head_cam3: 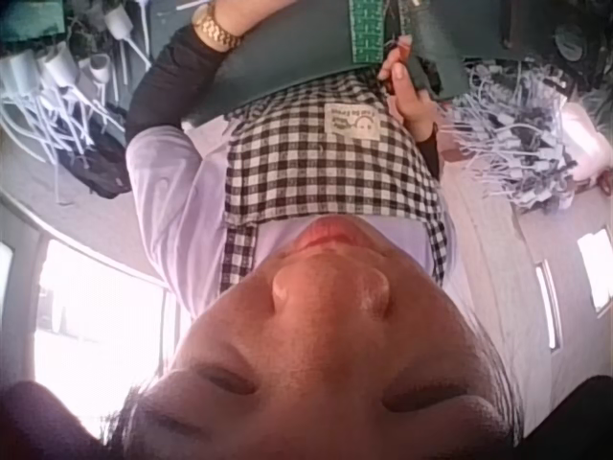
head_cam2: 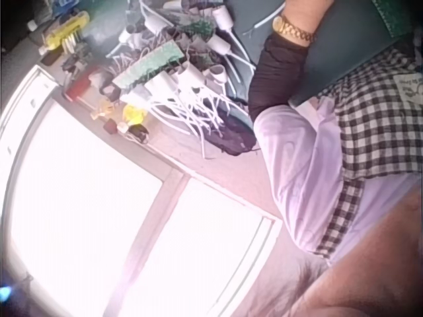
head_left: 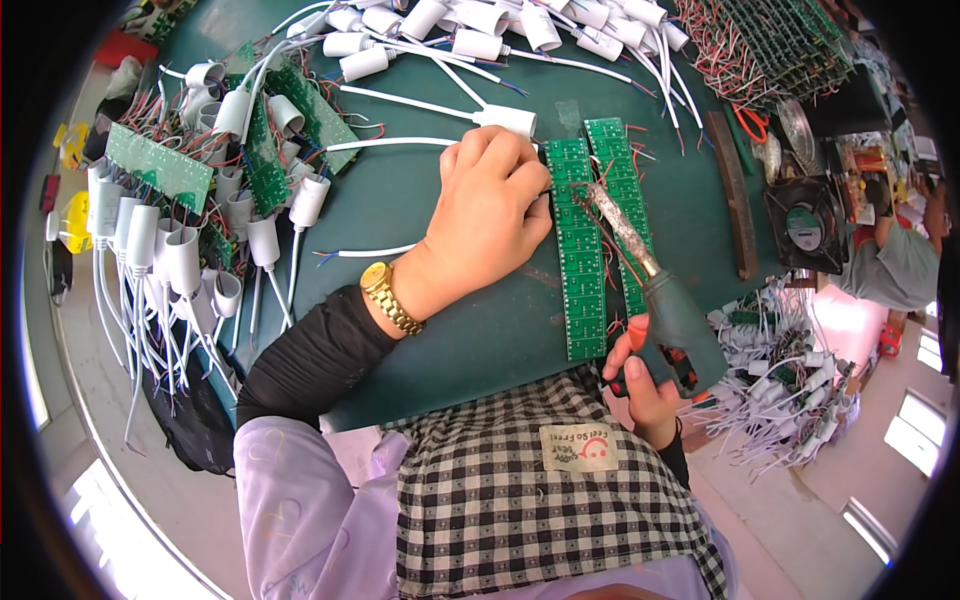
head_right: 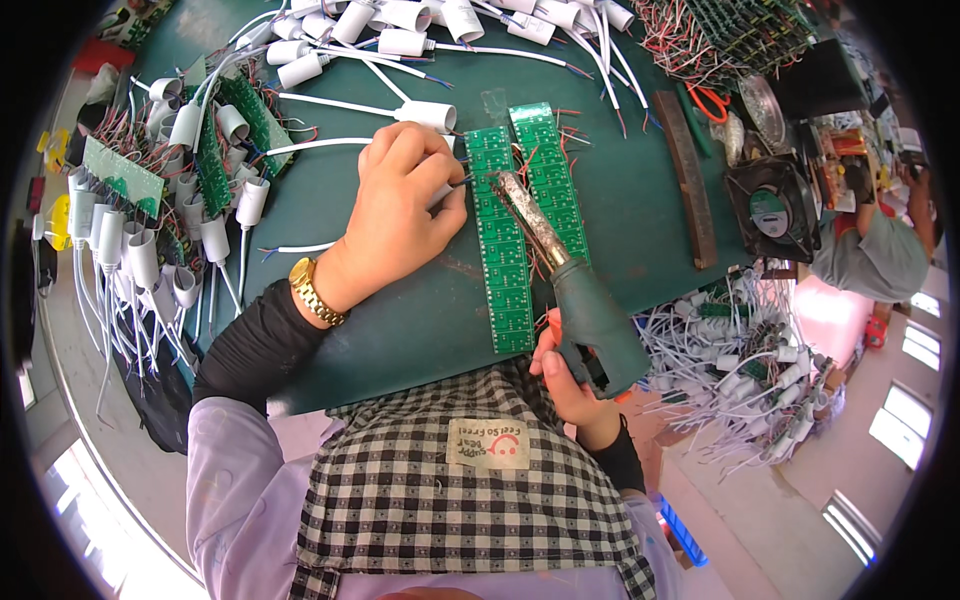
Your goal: The person assembles electronic components, wires, and connectors onto green circuit boards using a soldering iron.
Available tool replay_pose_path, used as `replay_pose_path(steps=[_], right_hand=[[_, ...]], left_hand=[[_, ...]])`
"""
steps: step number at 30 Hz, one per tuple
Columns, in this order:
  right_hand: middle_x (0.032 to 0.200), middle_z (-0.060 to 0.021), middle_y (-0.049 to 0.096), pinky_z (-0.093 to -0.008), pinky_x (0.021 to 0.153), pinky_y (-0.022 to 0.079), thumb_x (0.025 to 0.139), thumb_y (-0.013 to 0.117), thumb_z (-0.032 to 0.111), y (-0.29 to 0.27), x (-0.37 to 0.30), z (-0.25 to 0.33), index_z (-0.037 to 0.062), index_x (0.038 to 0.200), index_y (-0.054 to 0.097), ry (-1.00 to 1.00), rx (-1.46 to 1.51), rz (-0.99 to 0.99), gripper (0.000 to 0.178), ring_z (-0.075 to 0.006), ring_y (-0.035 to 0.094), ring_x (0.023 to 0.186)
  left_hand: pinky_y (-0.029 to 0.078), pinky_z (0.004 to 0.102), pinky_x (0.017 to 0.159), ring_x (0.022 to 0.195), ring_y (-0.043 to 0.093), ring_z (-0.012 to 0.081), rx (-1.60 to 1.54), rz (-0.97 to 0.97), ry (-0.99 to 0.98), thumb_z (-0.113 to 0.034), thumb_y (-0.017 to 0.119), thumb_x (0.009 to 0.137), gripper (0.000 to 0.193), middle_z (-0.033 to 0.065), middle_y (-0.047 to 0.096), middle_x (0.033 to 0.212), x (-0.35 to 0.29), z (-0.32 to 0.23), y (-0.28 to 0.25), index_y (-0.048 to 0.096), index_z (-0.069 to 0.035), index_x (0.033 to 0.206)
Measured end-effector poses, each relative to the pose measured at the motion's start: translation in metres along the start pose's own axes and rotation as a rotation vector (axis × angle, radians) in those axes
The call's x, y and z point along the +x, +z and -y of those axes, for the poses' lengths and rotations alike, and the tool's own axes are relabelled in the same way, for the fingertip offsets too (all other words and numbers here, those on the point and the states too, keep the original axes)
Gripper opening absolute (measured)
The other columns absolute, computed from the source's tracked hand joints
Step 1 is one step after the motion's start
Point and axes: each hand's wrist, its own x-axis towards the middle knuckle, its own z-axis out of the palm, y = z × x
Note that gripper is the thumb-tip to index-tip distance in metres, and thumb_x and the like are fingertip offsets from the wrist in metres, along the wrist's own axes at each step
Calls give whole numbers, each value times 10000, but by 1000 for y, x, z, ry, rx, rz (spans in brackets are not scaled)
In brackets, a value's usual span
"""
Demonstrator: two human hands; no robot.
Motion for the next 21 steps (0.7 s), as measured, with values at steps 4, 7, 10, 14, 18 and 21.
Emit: replay_pose_path(steps=[4, 7, 10, 14, 18, 21], right_hand=[[756, -74, 564, -229, 501, 414, 833, 573, 74, -2, 0, -2, 23, 1207, 483, 0, -2, -5, 388, -114, 537, 611], [755, -76, 562, -224, 489, 405, 845, 580, 97, -3, 0, -5, 30, 1217, 475, -32, -12, 7, 393, -113, 533, 603], [752, -78, 557, -223, 485, 402, 851, 579, 105, -4, 1, -6, 35, 1230, 468, -49, -15, 19, 400, -112, 529, 596], [757, -81, 550, -227, 486, 406, 854, 572, 102, -5, 2, -5, 34, 1235, 464, -54, -26, 61, 402, -112, 529, 594], [776, -81, 551, -233, 488, 411, 852, 572, 92, -7, -1, -8, 29, 1240, 459, -31, -8, 72, 409, -114, 531, 604], [786, -79, 549, -242, 518, 431, 849, 569, 81, -2, 0, -4, 24, 1213, 470, -21, 19, 33, 381, -118, 534, 625]], left_hand=[[385, 389, 801, 968, 498, 253, 45, -15, 19, -20, 693, 619, 183, 27, 536, 917, -1, 0, 2, 599, -81, 763], [382, 381, 785, 954, 500, 243, 20, -42, 18, -21, 692, 613, 184, 18, 541, 920, -1, 3, 4, 602, -88, 759], [380, 374, 774, 943, 497, 239, -58, -6, -6, -22, 693, 605, 183, 4, 544, 917, 2, 5, 0, 595, -99, 740], [373, 365, 776, 933, 496, 232, -63, 18, -11, -23, 692, 598, 184, -11, 548, 915, 4, 7, -3, 583, -107, 719], [364, 354, 782, 929, 501, 222, -42, 34, 42, -25, 693, 591, 185, -18, 554, 913, 5, 7, -2, 572, -109, 703], [362, 352, 782, 932, 505, 217, -17, 26, 46, -25, 694, 590, 182, -18, 557, 908, 4, 6, 0, 572, -109, 697]])
